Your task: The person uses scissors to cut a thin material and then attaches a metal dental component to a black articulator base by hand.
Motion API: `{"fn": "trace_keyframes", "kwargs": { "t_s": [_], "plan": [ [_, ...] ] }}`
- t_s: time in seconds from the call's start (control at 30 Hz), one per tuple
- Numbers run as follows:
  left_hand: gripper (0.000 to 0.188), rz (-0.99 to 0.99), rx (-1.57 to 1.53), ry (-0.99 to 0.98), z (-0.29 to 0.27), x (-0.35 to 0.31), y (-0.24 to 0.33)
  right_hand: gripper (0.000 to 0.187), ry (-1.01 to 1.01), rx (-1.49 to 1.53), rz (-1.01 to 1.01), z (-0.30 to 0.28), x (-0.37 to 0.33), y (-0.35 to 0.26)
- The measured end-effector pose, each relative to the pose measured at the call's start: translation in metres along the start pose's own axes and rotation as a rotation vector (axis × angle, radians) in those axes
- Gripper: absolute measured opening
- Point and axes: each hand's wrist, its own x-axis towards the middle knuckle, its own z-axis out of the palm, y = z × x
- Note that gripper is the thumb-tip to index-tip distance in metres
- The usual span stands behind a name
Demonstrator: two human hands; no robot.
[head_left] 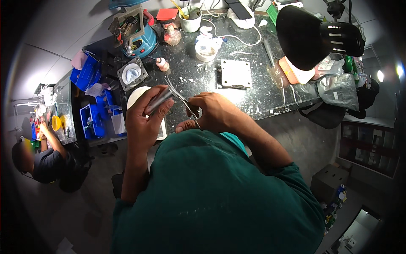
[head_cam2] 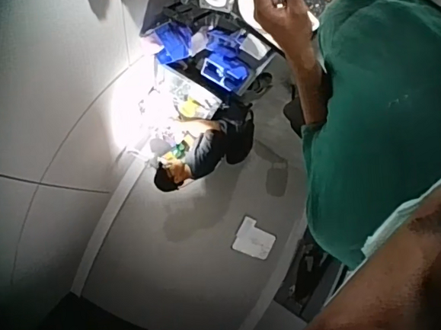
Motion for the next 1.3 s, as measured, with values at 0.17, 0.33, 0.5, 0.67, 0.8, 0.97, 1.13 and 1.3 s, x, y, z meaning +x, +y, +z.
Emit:
{"fn": "trace_keyframes", "kwargs": {
  "t_s": [0.17,0.33,0.5,0.67,0.8,0.97,1.13,1.3],
  "plan": [
    [0.033,-0.052,-0.034,0.006,-0.008,0.000,0.000,0.063,-0.002,0.075,0.079,-0.002,-0.004,-0.005],
    [0.036,-0.176,-0.065,-0.090,-0.019,0.006,-0.004,0.053,0.001,0.118,0.098,-0.010,-0.013,-0.015],
    [0.035,-0.076,-0.062,-0.060,-0.010,0.009,0.004,0.051,-0.007,0.179,0.145,-0.005,-0.011,-0.011],
    [0.034,0.013,0.003,-0.021,-0.006,0.009,0.001,0.072,-0.099,0.310,0.068,-0.002,-0.009,-0.008],
    [0.033,0.004,-0.023,0.001,-0.006,0.007,-0.002,0.081,-0.169,0.318,0.121,-0.003,-0.006,-0.007],
    [0.032,0.040,0.069,-0.057,-0.007,0.007,0.001,0.086,-0.112,0.057,0.101,0.001,-0.002,-0.004],
    [0.031,0.049,0.044,-0.045,-0.004,0.002,-0.001,0.084,0.044,-0.104,-0.018,0.002,0.000,0.000],
    [0.033,0.038,0.039,-0.019,-0.006,0.003,0.001,0.071,0.039,-0.069,-0.024,-0.005,0.000,-0.005]
  ]
}}
